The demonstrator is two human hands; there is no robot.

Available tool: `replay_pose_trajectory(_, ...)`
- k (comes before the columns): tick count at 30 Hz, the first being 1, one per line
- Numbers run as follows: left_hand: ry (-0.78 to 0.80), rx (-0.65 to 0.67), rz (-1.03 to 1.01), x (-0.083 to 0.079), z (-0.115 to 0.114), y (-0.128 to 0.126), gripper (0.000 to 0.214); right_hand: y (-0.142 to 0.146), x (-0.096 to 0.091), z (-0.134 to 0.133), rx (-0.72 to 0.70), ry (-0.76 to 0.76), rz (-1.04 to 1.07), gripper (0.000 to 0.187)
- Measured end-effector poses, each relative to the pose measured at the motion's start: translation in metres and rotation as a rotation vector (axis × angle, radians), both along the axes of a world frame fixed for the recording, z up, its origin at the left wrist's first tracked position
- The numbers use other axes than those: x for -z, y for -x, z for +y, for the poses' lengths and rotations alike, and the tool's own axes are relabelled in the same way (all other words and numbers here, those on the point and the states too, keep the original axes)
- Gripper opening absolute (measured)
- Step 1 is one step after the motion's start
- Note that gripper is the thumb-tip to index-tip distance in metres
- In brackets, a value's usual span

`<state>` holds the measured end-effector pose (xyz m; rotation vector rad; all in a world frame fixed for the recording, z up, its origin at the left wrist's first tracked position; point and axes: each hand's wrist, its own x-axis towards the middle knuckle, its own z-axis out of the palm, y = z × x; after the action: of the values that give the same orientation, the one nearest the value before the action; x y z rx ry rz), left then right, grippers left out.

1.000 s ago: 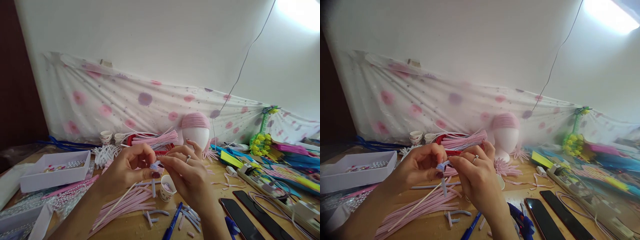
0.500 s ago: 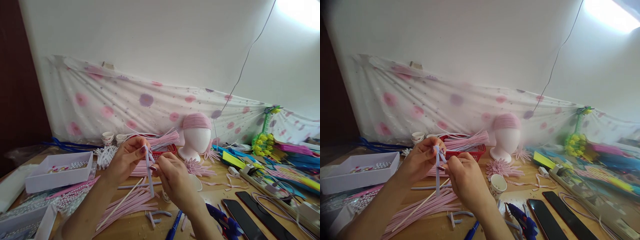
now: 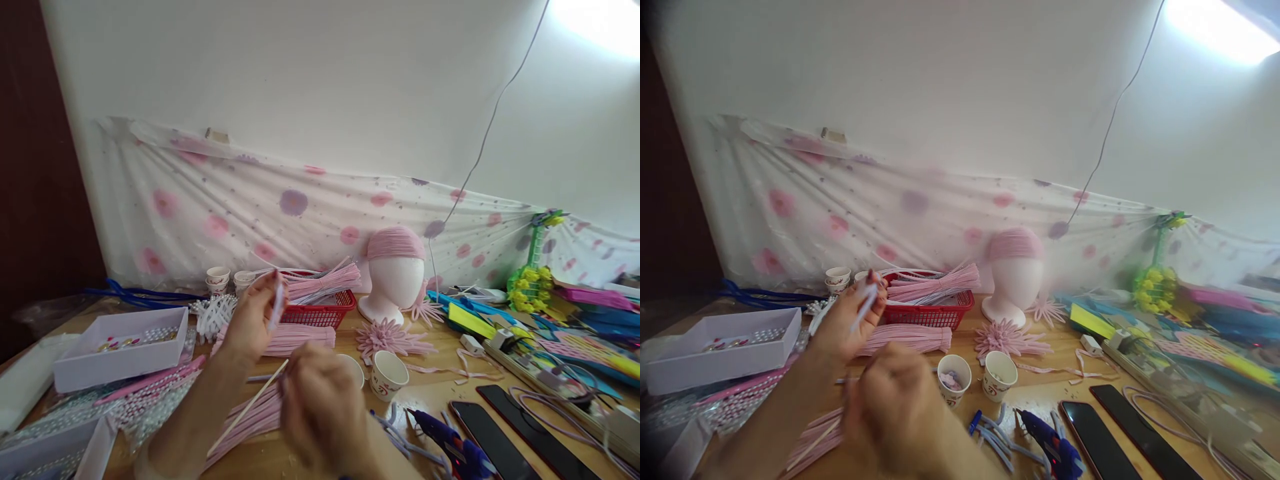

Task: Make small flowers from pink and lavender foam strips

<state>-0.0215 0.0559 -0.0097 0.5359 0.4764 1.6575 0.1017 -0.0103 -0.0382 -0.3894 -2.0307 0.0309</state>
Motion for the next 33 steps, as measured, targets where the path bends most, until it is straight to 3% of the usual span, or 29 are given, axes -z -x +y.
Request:
replay_pose_trajectory(2,0.017,-0.057,-0.019,0.000,0.008,0.008,0.018,0.008,0.012,-0.012,-0.156,0.103,-0.195,0.034)
replay_pose_trajectory(3,0.015,-0.067,-0.016,0.000,0.011,0.012,0.017,0.011,0.016,-0.018,-0.157,0.114,-0.200,0.033)
replay_pose_trajectory(6,-0.064,-0.079,0.059,0.001,0.008,0.017,0.014,0.010,0.017,-0.031,-0.029,0.085,-0.026,0.027)
replay_pose_trajectory(9,-0.286,-0.178,0.445,0.001,-0.003,0.014,0.020,-0.008,-0.001,-0.030,0.032,0.068,0.081,0.030)
replay_pose_trajectory(10,-0.365,-0.221,0.607,0.001,-0.007,0.013,0.019,-0.016,-0.009,-0.027,0.081,0.063,0.133,0.030)
replay_pose_trajectory(12,-0.486,-0.277,0.860,-0.001,-0.014,0.011,0.014,-0.029,-0.025,-0.019,0.388,0.138,0.223,0.022)
replay_pose_trajectory(14,-0.555,-0.269,0.982,-0.004,-0.019,0.010,0.013,-0.037,-0.035,-0.010,0.507,0.253,0.197,0.024)
replay_pose_trajectory(16,-0.570,-0.209,1.007,-0.007,-0.024,0.008,0.015,-0.039,-0.038,0.001,0.409,0.476,0.133,0.031)
replay_pose_trajectory(20,-0.472,-0.031,0.857,-0.007,-0.028,0.002,0.024,-0.031,-0.026,0.020,-0.182,0.959,0.156,0.043)
replay_pose_trajectory(23,-0.375,0.045,0.697,-0.003,-0.025,-0.002,0.027,-0.024,-0.019,0.027,-0.530,1.165,0.313,0.039)
replay_pose_trajectory(26,-0.347,0.163,0.557,0.000,-0.020,-0.001,0.030,-0.021,-0.019,0.029,-0.652,1.295,0.387,0.035)
replay_pose_trajectory(29,-0.382,0.354,0.484,0.001,-0.017,0.005,0.033,-0.024,-0.023,0.029,-0.701,1.293,0.377,0.031)
replay_pose_trajectory(31,-0.423,0.425,0.507,-0.001,-0.017,0.010,0.034,-0.029,-0.026,0.027,-0.677,1.253,0.329,0.031)
replay_pose_trajectory(33,-0.484,0.407,0.580,-0.003,-0.017,0.016,0.032,-0.035,-0.030,0.024,-0.583,1.198,0.238,0.032)
